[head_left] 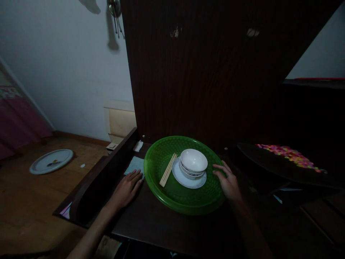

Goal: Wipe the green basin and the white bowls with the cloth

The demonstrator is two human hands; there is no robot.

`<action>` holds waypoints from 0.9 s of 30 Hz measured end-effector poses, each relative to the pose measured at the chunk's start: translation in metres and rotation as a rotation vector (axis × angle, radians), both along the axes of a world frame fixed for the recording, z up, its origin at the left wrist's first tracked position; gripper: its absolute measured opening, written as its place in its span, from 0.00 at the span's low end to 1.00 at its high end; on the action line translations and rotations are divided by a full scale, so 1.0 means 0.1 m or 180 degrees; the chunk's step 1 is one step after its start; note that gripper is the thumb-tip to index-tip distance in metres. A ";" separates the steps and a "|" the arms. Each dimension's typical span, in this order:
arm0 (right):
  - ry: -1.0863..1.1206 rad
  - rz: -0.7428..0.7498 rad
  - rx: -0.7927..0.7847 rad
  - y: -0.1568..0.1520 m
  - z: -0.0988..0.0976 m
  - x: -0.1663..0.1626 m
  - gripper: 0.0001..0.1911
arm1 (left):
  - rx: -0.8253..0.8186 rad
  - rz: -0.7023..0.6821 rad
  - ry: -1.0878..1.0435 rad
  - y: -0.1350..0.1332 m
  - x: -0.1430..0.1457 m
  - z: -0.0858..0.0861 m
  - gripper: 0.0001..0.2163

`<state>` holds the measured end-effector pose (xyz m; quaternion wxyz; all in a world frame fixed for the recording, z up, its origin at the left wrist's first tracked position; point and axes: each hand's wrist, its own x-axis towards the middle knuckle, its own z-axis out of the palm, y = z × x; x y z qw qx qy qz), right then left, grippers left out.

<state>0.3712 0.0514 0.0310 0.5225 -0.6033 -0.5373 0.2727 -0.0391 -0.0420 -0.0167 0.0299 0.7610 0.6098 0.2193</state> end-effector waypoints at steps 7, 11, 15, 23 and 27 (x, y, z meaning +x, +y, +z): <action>-0.0159 0.0012 0.0065 -0.02 -0.04 -0.02 0.19 | 0.0530 0.0523 0.0126 -0.40 -0.07 -0.16 0.23; -0.0356 -0.0090 0.0037 -0.08 -0.03 -0.06 0.17 | 0.0552 0.0598 -0.0028 -0.39 -0.08 -0.12 0.22; -0.0477 -0.0141 0.0054 -0.13 -0.03 -0.12 0.15 | 0.0591 0.0603 -0.0202 -0.31 -0.08 0.04 0.21; -0.0593 -0.0121 -0.0028 -0.20 -0.01 -0.17 0.16 | 0.1025 0.0817 -0.1046 -0.10 0.21 0.70 0.20; -0.0702 -0.0090 -0.0019 -0.24 -0.01 -0.19 0.17 | 0.0927 0.0402 -0.1257 0.06 0.43 0.89 0.18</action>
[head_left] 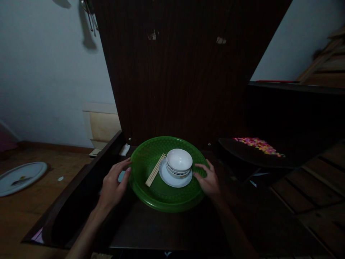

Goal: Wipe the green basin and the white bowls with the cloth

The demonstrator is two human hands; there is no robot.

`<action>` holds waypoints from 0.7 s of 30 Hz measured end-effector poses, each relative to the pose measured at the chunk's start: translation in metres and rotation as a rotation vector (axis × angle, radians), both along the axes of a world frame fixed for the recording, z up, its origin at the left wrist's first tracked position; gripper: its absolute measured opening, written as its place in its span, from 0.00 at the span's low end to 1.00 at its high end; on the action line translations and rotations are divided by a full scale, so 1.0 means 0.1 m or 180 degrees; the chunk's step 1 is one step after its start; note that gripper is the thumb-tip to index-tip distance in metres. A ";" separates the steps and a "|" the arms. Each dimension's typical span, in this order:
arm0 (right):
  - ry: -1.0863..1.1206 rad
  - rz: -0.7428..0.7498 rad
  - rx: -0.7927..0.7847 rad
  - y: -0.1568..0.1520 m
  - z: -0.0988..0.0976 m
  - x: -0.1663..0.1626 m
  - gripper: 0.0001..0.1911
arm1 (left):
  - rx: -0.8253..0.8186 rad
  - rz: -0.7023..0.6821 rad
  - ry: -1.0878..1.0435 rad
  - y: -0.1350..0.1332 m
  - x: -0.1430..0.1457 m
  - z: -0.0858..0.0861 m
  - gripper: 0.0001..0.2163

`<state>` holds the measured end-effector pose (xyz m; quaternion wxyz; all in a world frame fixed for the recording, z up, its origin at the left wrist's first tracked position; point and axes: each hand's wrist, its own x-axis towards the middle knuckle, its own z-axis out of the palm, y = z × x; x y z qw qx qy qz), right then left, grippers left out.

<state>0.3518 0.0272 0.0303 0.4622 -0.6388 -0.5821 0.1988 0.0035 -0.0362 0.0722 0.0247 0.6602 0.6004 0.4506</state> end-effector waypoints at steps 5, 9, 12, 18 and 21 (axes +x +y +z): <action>-0.0174 0.0030 0.0042 -0.06 0.00 -0.04 0.17 | -0.0269 -0.0558 0.0188 0.18 0.16 0.01 0.19; -0.0312 -0.0003 0.0035 -0.08 0.00 -0.06 0.16 | -0.0617 -0.0630 0.0349 0.23 0.16 -0.01 0.21; -0.0381 0.0005 0.0047 -0.08 0.00 -0.08 0.16 | -0.0705 -0.0608 0.0412 0.23 0.12 0.00 0.21; -0.0446 0.0035 0.0053 -0.11 0.03 -0.15 0.15 | -0.0719 -0.0531 0.0486 0.22 0.06 0.02 0.21; -0.0460 0.0079 -0.0086 -0.13 0.08 -0.18 0.15 | -0.0750 -0.0511 0.0487 0.22 0.04 0.03 0.21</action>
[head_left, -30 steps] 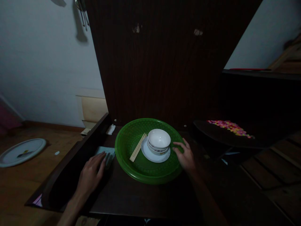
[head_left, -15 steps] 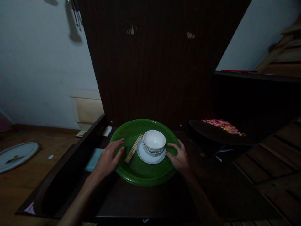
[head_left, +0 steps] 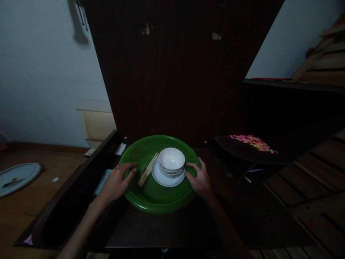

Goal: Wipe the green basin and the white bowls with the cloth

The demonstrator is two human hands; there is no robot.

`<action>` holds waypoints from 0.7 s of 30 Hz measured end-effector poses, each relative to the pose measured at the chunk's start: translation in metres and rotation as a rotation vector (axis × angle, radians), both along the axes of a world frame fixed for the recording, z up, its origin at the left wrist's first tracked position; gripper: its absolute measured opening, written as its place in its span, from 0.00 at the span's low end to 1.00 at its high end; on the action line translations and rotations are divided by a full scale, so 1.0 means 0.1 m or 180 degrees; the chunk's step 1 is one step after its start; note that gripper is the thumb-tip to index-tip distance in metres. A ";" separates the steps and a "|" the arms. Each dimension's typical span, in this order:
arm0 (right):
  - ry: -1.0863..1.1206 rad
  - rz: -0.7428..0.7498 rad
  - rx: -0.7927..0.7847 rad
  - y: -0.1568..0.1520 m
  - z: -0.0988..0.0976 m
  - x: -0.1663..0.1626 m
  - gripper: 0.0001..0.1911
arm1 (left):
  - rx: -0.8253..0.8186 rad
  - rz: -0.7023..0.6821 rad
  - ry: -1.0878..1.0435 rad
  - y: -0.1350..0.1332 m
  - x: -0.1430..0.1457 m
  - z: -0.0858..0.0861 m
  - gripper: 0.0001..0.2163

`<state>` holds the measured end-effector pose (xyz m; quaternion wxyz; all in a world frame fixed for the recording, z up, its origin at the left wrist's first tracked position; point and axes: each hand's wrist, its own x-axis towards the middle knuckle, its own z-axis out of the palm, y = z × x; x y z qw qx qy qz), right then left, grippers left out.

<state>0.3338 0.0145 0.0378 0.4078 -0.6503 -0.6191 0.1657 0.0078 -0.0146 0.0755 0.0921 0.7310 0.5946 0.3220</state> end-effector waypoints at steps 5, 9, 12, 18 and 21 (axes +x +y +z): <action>0.0058 0.0084 -0.0027 0.02 0.00 0.02 0.16 | -0.0032 -0.0004 0.0065 0.01 0.00 0.02 0.21; 0.0117 0.0247 0.0040 0.04 -0.06 0.08 0.18 | -0.0110 -0.0037 0.0164 0.01 0.01 0.05 0.21; 0.0109 0.0365 0.0063 0.06 -0.07 0.15 0.21 | -0.0207 -0.0025 0.0290 0.02 0.03 0.09 0.22; -0.0073 0.0356 0.0152 0.11 0.10 0.29 0.23 | -0.0257 0.0006 0.0482 0.13 0.10 0.22 0.24; -0.0095 0.0326 0.0398 0.13 0.26 0.33 0.19 | -0.0192 -0.0010 0.0493 0.20 0.18 0.32 0.24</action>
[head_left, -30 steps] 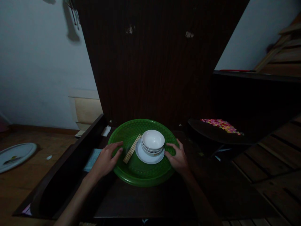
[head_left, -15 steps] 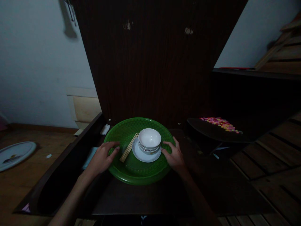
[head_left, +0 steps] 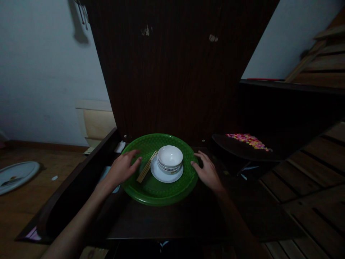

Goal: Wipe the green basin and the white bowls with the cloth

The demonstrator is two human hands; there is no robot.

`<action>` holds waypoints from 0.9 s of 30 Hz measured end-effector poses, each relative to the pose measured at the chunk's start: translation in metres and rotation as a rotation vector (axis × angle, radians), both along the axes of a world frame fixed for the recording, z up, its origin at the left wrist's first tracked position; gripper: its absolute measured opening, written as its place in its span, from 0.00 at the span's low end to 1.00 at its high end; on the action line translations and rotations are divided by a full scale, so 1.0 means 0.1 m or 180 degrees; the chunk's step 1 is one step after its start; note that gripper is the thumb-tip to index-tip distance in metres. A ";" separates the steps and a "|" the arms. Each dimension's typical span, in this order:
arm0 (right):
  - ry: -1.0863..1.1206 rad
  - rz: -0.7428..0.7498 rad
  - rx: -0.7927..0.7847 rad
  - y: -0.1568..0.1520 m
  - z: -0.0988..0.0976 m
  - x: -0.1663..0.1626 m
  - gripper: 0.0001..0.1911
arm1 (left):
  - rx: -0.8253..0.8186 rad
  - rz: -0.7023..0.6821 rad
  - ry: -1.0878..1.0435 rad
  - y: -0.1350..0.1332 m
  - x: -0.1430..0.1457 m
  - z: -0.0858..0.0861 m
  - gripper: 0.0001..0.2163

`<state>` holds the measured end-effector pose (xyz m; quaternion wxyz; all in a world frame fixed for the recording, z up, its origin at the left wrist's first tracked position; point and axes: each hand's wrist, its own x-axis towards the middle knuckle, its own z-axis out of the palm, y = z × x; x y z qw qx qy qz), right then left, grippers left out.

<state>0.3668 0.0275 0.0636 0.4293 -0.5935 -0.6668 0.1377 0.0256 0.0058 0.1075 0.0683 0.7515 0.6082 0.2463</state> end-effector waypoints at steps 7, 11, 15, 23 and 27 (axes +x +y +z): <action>0.0240 0.0514 0.0017 0.05 0.33 -0.10 0.18 | -0.0047 -0.0405 -0.0086 0.21 0.29 0.21 0.24; 0.0185 0.0666 -0.0352 0.12 0.40 -0.23 0.19 | -0.0305 -0.0523 -0.0143 0.40 0.45 0.22 0.26; -0.0041 0.0618 -0.0722 0.24 0.42 -0.35 0.21 | -0.0701 -0.0524 -0.0203 0.62 0.55 0.15 0.23; -0.0647 0.0442 -0.1292 0.50 0.36 -0.50 0.28 | -0.1365 -0.0435 -0.0434 0.96 0.65 -0.11 0.17; -0.0939 0.0508 -0.1524 0.57 0.29 -0.54 0.21 | -0.1658 -0.0491 -0.0679 1.02 0.65 -0.24 0.17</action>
